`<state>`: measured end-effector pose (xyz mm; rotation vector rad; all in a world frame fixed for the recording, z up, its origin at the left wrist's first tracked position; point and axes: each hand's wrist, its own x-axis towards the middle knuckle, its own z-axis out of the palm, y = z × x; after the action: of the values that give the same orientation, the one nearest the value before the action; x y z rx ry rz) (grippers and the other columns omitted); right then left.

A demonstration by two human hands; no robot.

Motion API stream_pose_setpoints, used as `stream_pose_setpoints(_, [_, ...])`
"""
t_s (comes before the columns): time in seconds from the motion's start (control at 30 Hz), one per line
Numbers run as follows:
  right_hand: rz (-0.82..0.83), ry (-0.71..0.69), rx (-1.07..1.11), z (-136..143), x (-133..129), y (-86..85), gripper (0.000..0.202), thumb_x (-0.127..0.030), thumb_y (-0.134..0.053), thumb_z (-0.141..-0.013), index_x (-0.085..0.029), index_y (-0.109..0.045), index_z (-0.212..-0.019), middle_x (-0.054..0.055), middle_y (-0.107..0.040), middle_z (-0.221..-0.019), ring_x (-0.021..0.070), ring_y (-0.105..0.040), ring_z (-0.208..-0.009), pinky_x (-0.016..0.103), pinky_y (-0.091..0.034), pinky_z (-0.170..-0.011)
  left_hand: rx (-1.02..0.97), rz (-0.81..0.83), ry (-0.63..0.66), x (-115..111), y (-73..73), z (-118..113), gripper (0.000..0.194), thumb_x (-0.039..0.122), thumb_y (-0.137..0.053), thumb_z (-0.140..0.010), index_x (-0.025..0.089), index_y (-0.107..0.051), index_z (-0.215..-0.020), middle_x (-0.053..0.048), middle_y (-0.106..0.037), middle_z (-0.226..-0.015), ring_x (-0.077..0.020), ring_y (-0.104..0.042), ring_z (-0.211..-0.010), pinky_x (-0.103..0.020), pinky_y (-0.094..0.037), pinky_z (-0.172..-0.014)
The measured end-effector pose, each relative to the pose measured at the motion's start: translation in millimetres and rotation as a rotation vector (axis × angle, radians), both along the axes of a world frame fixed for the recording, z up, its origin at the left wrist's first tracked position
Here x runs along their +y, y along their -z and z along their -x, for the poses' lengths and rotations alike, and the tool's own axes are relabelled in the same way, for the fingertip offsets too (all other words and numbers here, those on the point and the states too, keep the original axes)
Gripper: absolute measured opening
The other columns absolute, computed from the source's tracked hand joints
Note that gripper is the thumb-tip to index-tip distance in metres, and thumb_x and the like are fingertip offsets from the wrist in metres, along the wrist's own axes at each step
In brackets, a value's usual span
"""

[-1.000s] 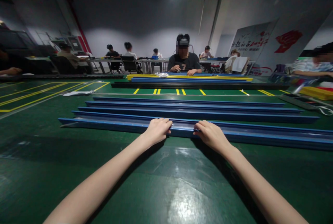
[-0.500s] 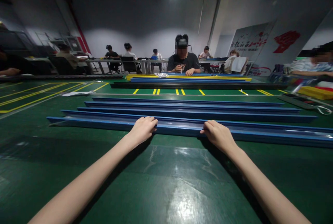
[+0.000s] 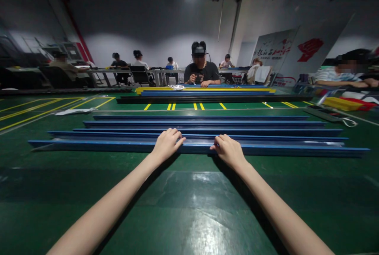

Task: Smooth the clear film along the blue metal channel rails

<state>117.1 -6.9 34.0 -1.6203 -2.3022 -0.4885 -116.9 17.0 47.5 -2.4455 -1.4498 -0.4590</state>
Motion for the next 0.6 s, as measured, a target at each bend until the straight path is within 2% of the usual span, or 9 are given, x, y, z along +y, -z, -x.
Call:
stream_pose_setpoints(0.23, [0.007, 0.064, 0.022, 5, 15, 2.8, 0.020, -0.036, -0.046, -0.084, -0.018, -0.054, -0.080, 0.005, -0.059, -0.083, 0.0176, -0.050, -0.081, 0.027, -0.031, -0.062, -0.042, -0.120, -0.095, 20, 17.2, 2, 0.031, 0.035, -0.034, -0.088, 0.018, -0.057, -0.100, -0.007, -0.059, -0.104, -0.0215, -0.051, -0.094, -0.033, -0.037, -0.076])
stream_pose_setpoints(0.4, [0.075, -0.010, 0.042, -4, 27, -0.8, 0.022, -0.041, -0.054, -0.079, -0.019, -0.056, -0.083, 0.005, -0.060, -0.086, 0.0187, -0.050, -0.084, 0.028, -0.034, -0.067, -0.052, -0.143, -0.132, 35, 28.3, 12, 0.035, 0.035, -0.035, -0.086, 0.016, -0.057, -0.105, -0.009, -0.061, -0.108, -0.0233, -0.054, -0.097, -0.039, -0.035, -0.081])
stream_pose_setpoints(0.53, [0.102, -0.110, 0.117, -24, 41, -2.5, 0.042, -0.052, -0.049, -0.077, -0.019, -0.054, -0.102, 0.007, -0.057, -0.106, 0.0203, -0.047, -0.098, 0.031, -0.034, -0.079, -0.050, -0.151, -0.085, 41, 28.9, 17, 0.036, 0.033, -0.035, -0.084, 0.015, -0.058, -0.104, -0.009, -0.064, -0.102, -0.0223, -0.056, -0.094, -0.038, -0.036, -0.082])
stream_pose_setpoints(0.6, [0.111, -0.082, 0.158, -34, 49, -0.1, 0.043, -0.050, -0.041, -0.083, -0.019, -0.050, -0.110, 0.007, -0.054, -0.114, 0.0200, -0.045, -0.105, 0.031, -0.032, -0.084, -0.040, -0.145, -0.069, 42, 28.6, 18, 0.036, 0.033, -0.034, -0.083, 0.014, -0.059, -0.102, -0.009, -0.065, -0.099, -0.0220, -0.057, -0.092, -0.037, -0.037, -0.081])
